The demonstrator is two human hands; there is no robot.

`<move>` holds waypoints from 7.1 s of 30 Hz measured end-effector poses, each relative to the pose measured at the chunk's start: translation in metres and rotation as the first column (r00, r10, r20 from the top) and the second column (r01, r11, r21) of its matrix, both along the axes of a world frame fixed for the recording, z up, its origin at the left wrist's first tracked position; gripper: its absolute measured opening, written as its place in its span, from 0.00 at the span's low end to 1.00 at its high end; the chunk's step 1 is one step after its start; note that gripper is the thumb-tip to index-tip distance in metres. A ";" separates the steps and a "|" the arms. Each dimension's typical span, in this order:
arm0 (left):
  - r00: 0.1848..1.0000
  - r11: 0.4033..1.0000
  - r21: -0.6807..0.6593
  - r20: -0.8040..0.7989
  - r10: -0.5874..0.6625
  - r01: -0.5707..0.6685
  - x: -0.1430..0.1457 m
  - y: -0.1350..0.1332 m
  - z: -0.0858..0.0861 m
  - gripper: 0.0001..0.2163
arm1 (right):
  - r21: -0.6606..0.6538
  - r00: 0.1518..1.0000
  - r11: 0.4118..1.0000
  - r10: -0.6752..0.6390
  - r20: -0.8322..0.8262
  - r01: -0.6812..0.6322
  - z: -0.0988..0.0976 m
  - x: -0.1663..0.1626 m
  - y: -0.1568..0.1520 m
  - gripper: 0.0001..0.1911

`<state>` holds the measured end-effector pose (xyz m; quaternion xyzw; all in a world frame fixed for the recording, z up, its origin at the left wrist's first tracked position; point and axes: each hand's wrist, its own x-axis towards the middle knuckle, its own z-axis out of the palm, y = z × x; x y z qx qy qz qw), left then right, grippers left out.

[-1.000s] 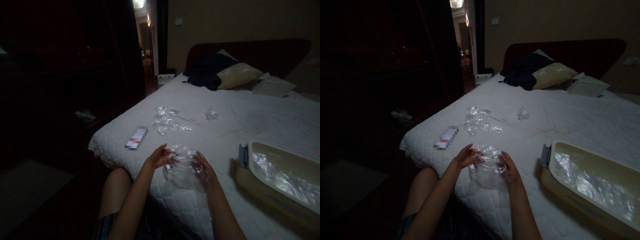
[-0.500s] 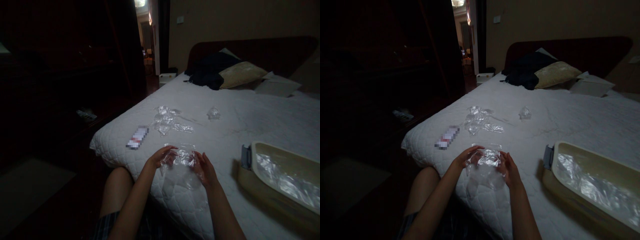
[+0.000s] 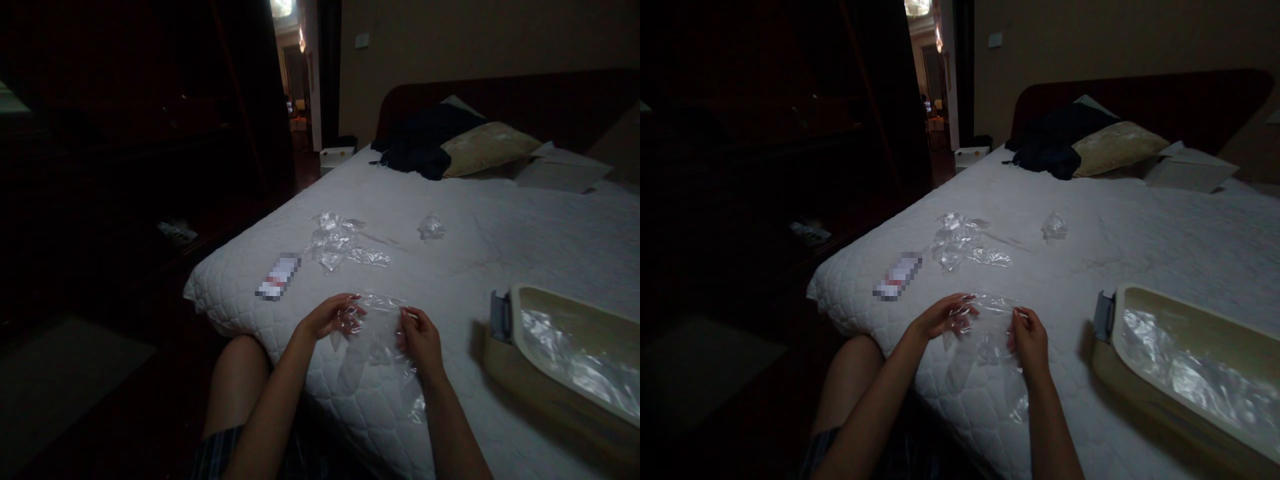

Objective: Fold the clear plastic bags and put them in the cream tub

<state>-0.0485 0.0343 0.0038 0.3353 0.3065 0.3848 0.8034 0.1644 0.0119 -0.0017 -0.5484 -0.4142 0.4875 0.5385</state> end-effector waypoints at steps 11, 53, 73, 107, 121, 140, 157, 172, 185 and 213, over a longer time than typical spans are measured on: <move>0.987 0.994 0.014 -0.115 0.111 -0.110 0.000 0.003 -0.005 0.16 | 0.001 0.980 1.000 0.025 -0.195 -0.025 0.004 0.015 0.001 0.17; 0.032 0.612 0.719 -0.656 0.754 0.329 0.062 -0.106 0.006 0.07 | -0.032 0.973 0.999 0.030 -0.229 -0.038 -0.008 0.022 -0.001 0.19; 0.693 0.898 0.274 -0.572 0.439 -0.344 0.067 -0.092 0.016 0.03 | -0.005 0.983 0.996 0.085 -0.161 -0.087 -0.010 0.021 0.000 0.20; 0.847 0.997 -0.062 -0.525 -0.079 0.055 0.042 -0.093 0.025 0.14 | 0.015 0.975 0.994 0.109 -0.196 -0.108 -0.010 0.021 0.000 0.21; 0.197 0.552 0.720 -0.667 0.719 0.421 0.002 -0.050 0.022 0.14 | 0.156 0.964 0.951 -0.261 -0.054 0.266 -0.001 0.022 -0.006 0.13; 0.389 0.576 0.792 -0.605 0.694 0.204 0.001 0.014 -0.014 0.21 | 0.160 0.939 0.977 0.079 0.334 -0.140 -0.019 0.042 0.029 0.18; 0.289 0.391 0.919 -0.388 0.875 0.051 0.002 0.000 -0.008 0.14 | 0.322 0.867 0.947 -0.161 0.472 0.000 -0.018 0.040 0.011 0.17; 0.092 0.606 0.761 -0.637 0.765 0.232 0.066 -0.128 -0.003 0.12 | 0.393 0.600 0.862 -0.137 0.788 -0.320 0.002 0.014 -0.048 0.08; 0.389 0.927 0.350 -0.880 0.274 0.137 0.050 -0.111 0.003 0.18 | 0.326 0.584 0.887 -0.082 0.808 -0.326 -0.002 0.016 -0.043 0.11; 0.302 0.296 0.816 -0.482 0.823 0.497 0.007 -0.116 -0.002 0.09 | 0.379 0.764 0.888 -0.431 0.481 0.262 -0.006 0.030 -0.037 0.14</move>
